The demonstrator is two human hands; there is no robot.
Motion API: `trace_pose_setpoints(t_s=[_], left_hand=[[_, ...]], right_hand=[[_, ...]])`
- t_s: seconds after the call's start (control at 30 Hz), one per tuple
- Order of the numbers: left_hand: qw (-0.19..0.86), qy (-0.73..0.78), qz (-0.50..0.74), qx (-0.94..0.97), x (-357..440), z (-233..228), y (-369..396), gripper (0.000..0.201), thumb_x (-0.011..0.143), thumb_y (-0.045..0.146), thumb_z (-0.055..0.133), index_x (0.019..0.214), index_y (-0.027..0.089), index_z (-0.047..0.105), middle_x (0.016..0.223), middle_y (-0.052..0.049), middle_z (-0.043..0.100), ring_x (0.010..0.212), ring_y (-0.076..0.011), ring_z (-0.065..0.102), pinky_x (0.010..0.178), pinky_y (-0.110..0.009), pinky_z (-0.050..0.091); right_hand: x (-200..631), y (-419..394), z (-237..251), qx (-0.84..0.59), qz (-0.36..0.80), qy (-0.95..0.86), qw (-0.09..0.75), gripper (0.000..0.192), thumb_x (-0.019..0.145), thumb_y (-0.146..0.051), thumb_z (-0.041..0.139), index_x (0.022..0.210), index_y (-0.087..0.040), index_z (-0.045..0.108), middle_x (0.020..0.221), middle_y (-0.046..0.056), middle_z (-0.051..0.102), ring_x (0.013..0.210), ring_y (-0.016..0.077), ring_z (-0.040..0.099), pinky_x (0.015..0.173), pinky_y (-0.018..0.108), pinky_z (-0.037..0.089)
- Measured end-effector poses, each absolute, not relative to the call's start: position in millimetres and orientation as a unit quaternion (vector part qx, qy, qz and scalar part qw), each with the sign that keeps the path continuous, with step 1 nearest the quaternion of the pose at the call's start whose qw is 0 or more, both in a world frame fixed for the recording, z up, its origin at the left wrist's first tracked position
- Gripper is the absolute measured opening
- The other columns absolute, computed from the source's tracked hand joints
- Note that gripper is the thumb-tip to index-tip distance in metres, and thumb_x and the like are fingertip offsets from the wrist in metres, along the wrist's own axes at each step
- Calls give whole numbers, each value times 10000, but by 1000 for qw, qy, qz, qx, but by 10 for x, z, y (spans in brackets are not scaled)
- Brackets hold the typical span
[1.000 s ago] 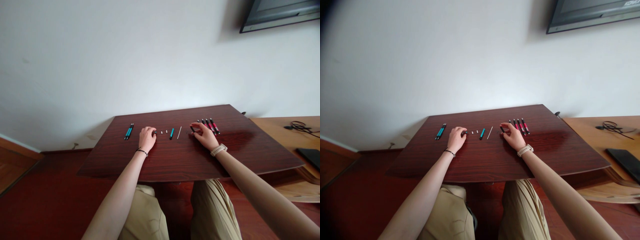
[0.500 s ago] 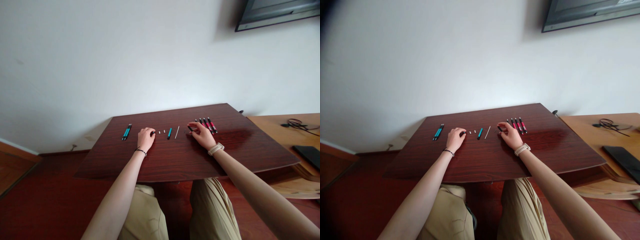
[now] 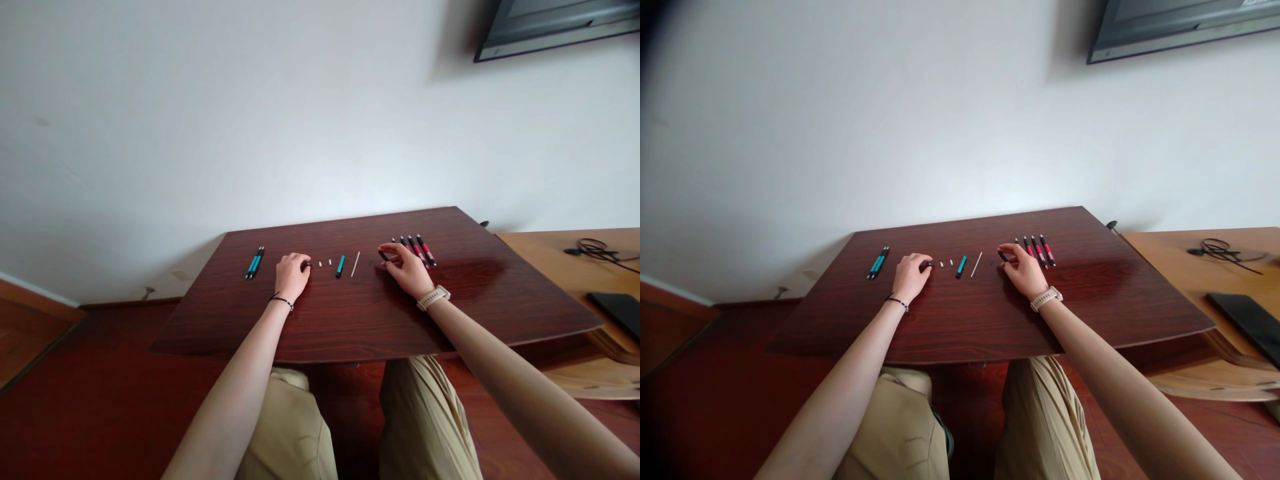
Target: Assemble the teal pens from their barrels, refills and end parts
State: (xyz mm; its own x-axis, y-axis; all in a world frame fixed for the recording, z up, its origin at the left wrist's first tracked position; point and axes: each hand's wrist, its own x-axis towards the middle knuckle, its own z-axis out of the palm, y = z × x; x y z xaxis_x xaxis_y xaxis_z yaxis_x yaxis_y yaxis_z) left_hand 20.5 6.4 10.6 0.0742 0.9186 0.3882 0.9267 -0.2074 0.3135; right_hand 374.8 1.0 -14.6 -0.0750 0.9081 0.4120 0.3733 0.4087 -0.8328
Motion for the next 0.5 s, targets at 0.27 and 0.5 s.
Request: trace_pose_setpoints(t_s=[0.27, 0.5], left_hand=[[-11, -637, -294, -713, -19, 137, 112, 211, 930, 158, 685, 1110, 229, 769, 1198, -88, 763, 1069, -276, 690, 1002, -418, 547], [-40, -641, -284, -712, -30, 102, 132, 136, 937, 143, 687, 969, 230, 787, 1040, -65, 763, 928, -227, 717, 883, -346, 553]], right_hand=[[3758, 14, -157, -472, 271, -681, 490, 438, 892, -186, 617, 1318, -264, 679, 1353, 90, 762, 980, 257, 780, 948, 481, 648], [3746, -3, -143, -458, 272, -679, 505, 390, 916, -191, 609, 1293, -261, 680, 1299, 96, 788, 1151, 281, 773, 1014, 482, 628]])
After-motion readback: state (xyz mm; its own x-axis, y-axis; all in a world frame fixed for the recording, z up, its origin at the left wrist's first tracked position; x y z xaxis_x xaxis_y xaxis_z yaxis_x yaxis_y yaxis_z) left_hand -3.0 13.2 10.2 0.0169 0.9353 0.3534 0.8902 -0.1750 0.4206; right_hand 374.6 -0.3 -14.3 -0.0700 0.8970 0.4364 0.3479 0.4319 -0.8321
